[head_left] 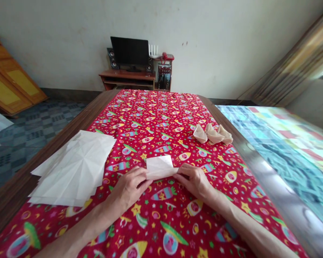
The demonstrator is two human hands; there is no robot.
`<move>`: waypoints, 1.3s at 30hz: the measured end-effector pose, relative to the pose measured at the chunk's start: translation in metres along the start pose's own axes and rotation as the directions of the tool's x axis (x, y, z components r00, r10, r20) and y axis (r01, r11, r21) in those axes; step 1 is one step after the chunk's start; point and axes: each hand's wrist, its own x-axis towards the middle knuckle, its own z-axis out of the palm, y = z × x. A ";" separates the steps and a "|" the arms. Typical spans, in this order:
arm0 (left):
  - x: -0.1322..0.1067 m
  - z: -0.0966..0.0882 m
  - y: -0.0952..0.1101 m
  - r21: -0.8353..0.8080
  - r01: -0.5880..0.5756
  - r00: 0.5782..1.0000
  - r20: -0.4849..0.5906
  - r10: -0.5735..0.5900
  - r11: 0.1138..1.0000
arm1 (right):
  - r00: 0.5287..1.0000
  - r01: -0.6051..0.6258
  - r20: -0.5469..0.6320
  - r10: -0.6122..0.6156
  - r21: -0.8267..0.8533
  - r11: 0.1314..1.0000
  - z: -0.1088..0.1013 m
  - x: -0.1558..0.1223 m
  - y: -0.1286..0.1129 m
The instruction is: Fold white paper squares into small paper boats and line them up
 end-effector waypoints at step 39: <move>0.014 0.020 0.019 0.210 -0.172 0.953 0.281 0.109 0.962 | 0.981 -0.161 0.007 0.192 -0.517 0.841 0.004 0.028 -0.019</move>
